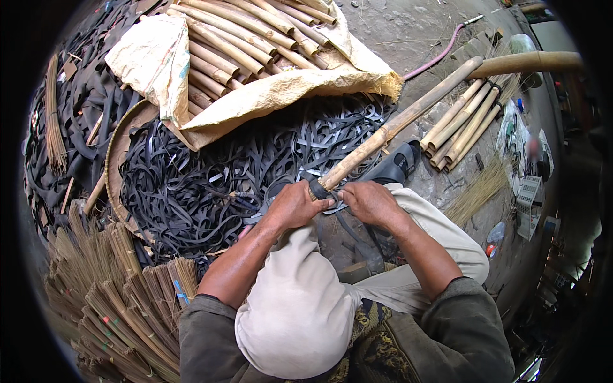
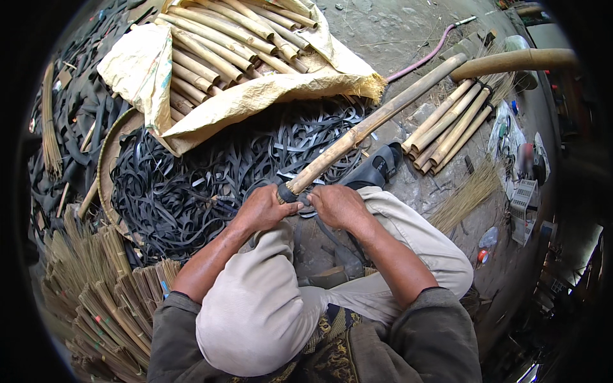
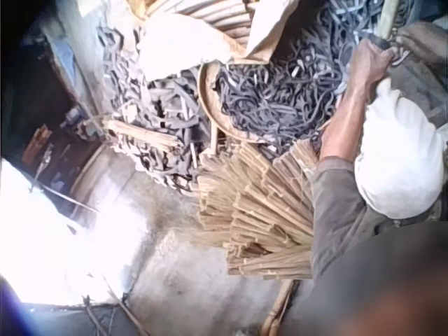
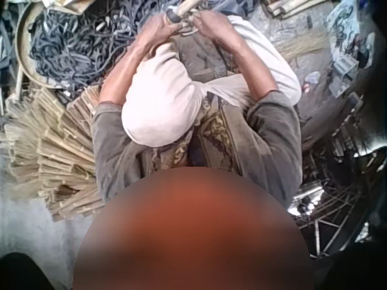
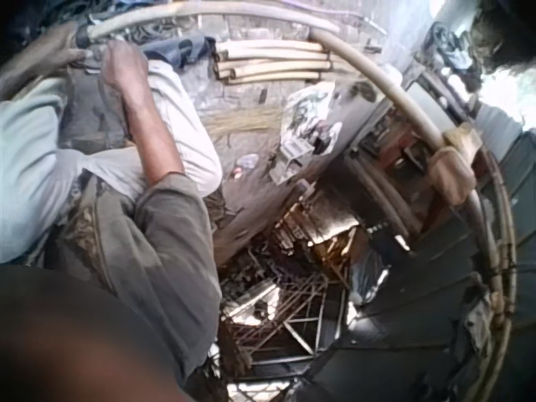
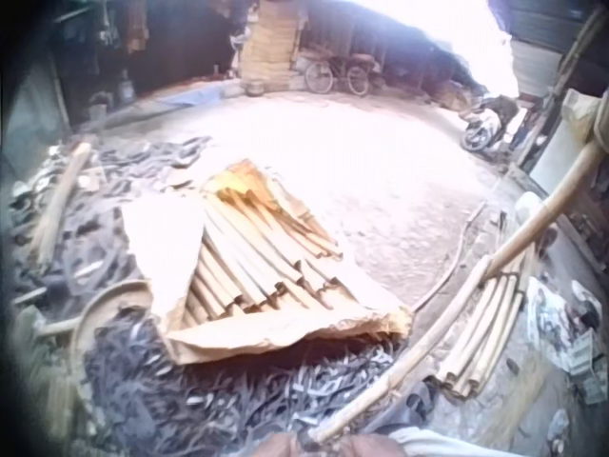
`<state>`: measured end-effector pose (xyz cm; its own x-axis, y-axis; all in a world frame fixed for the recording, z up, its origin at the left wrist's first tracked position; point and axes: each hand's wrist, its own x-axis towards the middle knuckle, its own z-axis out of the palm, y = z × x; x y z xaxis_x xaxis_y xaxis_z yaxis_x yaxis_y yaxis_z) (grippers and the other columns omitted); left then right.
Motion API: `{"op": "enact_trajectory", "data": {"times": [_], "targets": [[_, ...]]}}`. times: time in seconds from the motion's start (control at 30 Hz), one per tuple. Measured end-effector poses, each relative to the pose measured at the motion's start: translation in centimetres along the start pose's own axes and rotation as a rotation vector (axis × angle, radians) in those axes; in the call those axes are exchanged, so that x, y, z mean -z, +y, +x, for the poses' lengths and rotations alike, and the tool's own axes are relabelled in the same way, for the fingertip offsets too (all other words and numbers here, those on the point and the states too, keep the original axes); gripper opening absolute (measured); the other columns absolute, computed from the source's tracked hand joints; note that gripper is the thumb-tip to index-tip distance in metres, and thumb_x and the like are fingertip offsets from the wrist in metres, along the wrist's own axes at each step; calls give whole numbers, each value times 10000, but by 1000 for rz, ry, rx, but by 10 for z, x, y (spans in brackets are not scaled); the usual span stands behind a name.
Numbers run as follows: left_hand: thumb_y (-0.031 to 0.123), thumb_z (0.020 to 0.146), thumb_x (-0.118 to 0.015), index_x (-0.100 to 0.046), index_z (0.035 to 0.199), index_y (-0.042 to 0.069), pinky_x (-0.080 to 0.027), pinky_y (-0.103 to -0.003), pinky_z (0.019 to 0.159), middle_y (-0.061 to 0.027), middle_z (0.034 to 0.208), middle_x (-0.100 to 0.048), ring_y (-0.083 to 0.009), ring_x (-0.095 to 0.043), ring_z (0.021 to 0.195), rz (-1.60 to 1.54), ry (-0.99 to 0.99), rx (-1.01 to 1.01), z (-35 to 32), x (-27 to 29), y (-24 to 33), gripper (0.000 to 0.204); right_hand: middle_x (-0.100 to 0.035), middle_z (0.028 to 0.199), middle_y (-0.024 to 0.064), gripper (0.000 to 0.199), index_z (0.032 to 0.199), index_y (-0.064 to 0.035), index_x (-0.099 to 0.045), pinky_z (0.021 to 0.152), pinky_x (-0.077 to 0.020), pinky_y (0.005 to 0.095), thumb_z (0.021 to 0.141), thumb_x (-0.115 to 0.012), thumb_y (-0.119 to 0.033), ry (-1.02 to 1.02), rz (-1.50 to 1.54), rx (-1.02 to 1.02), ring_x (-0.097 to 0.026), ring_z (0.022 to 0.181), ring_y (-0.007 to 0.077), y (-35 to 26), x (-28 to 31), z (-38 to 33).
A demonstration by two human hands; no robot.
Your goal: The person gathers bundles of straw bristles and bamboo poles, then inserts the bristles into the hollow pole and secures them by wrapping black rubber strips around the junction. The person repeats this process for multiple brooms, placing finished units aside.
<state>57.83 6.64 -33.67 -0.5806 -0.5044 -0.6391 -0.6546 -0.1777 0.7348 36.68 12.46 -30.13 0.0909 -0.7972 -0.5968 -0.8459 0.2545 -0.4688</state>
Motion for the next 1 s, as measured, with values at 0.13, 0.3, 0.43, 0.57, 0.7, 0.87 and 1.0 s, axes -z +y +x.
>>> {"op": "enact_trajectory", "data": {"times": [0.13,0.3,0.43,0.57,0.7,0.87,1.0], "targets": [[371,862,-798,-640,885,-55,-541,-488,724,-260,801,-700,-428,-712,793,222,206,-24,4,-21,-19,455,-696,636,89,408,1050,-18,-702,568,-555,404,1043,-524,-385,-21,413,-136,-687,569,296,-25,0,32],[283,857,-744,-623,1086,-40,-574,-529,776,-263,877,-724,-443,-723,873,311,179,-49,9,-36,-38,414,-684,649,67,564,982,-12,-685,385,-442,265,1074,-450,-517,-306,807,-307,-618,463,129,-37,-19,67],[287,855,-746,-607,1175,-35,-585,-526,778,-264,886,-728,-436,-730,888,328,178,-63,11,-42,-50,475,-713,775,100,517,1105,14,-592,467,-503,243,1086,-474,-489,-285,1061,-355,-640,531,130,-23,-31,44],[360,845,-777,-604,1128,-46,-585,-530,789,-278,892,-727,-452,-726,894,311,199,10,17,-47,-54,524,-706,970,89,339,1161,31,-572,624,-533,228,1105,-485,-291,-200,1218,-272,-659,687,105,-16,-46,-3],[372,844,-773,-579,1230,-72,-566,-548,828,-323,924,-715,-503,-707,925,293,163,36,23,-45,-55,620,-625,754,17,297,1159,20,-599,476,-411,256,1087,-484,-245,-275,1014,-432,-535,553,84,-8,-53,-28],[388,856,-768,-591,1129,-68,-548,-545,840,-338,948,-702,-517,-688,950,182,238,-34,19,-34,-51,561,-504,662,-29,321,1131,-7,-589,443,-323,237,1112,-468,-304,-231,1096,-418,-411,501,60,-4,-56,-34],[386,879,-758,-548,1178,-65,-530,-553,848,-325,1061,-693,-517,-676,977,344,116,-16,10,-29,-46,581,-460,656,-46,349,1124,-19,-583,449,-302,226,1124,-453,-343,-208,1126,-443,-360,499,51,-5,-58,-29]]}}
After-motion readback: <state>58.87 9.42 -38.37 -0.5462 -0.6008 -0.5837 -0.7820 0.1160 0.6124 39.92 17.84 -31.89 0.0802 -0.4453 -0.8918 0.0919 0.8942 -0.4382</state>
